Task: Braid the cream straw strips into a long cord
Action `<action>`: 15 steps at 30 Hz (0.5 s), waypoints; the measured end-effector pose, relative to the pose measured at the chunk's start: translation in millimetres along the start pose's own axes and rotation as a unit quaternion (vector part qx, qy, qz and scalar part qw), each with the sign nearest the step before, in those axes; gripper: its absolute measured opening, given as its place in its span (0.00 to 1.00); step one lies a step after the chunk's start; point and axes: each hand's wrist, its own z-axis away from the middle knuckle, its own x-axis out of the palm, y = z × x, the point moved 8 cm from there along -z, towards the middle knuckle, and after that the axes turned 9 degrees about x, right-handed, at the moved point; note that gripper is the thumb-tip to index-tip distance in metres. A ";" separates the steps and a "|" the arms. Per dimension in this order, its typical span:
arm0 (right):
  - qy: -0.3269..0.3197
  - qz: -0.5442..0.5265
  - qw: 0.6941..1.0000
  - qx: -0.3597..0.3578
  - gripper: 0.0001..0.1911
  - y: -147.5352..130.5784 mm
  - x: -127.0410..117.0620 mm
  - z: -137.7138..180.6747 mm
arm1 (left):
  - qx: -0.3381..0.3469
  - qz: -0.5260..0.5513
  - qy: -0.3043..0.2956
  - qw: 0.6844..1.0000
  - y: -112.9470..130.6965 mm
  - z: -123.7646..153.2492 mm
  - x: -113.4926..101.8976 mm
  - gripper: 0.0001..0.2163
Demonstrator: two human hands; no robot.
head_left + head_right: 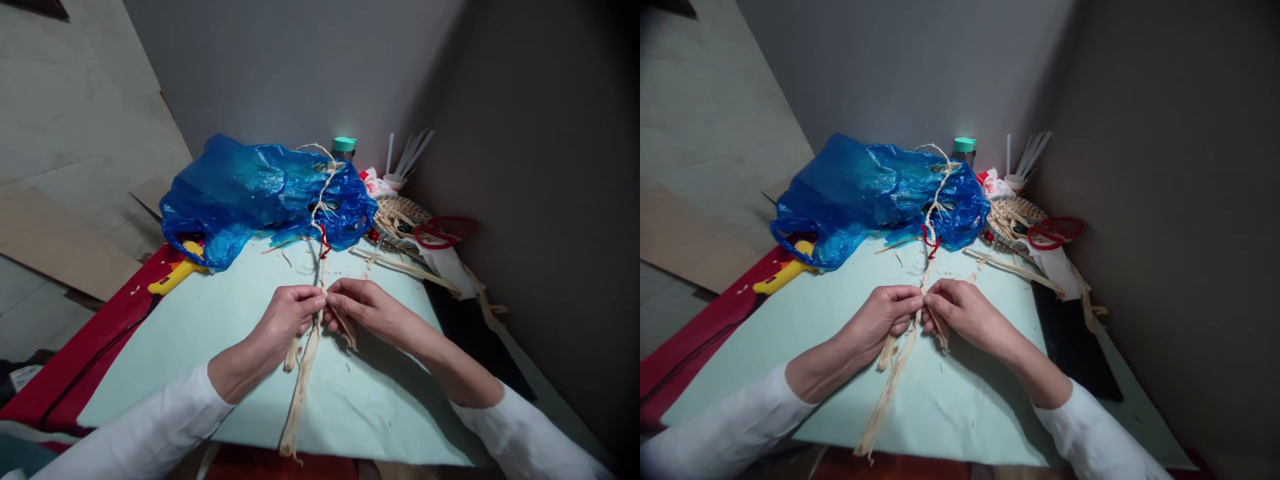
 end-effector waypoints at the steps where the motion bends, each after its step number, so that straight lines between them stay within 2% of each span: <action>1: -0.017 -0.056 0.998 0.016 0.16 5.2 5.2 0.4 | 0.006 -0.016 -0.003 1.000 0.4 0.2 0.2 0.09; 2: -0.019 -0.087 0.996 0.030 0.15 9.5 7.7 0.8 | 0.012 -0.033 -0.005 0.999 1.0 0.4 0.4 0.10; 4: 0.022 -0.062 0.997 0.040 0.14 13.2 5.3 2.1 | 0.020 -0.059 -0.003 0.998 1.3 1.0 0.2 0.11; 6: 0.083 0.027 0.996 0.025 0.12 10.2 -0.8 5.0 | 0.014 -0.074 0.006 0.997 0.0 1.7 -0.9 0.11; 9: 0.144 0.150 0.978 0.014 0.12 3.6 -5.3 11.1 | 0.003 -0.088 0.018 0.996 -1.3 2.8 -1.8 0.11; 12: 0.172 0.223 0.960 0.009 0.13 -2.3 -5.8 16.8 | -0.016 -0.077 0.016 0.997 -2.3 3.6 -0.3 0.10; 15: 0.181 0.241 0.954 -0.001 0.13 -7.6 -5.1 20.4 | -0.038 -0.045 0.018 0.998 -3.6 4.0 0.5 0.11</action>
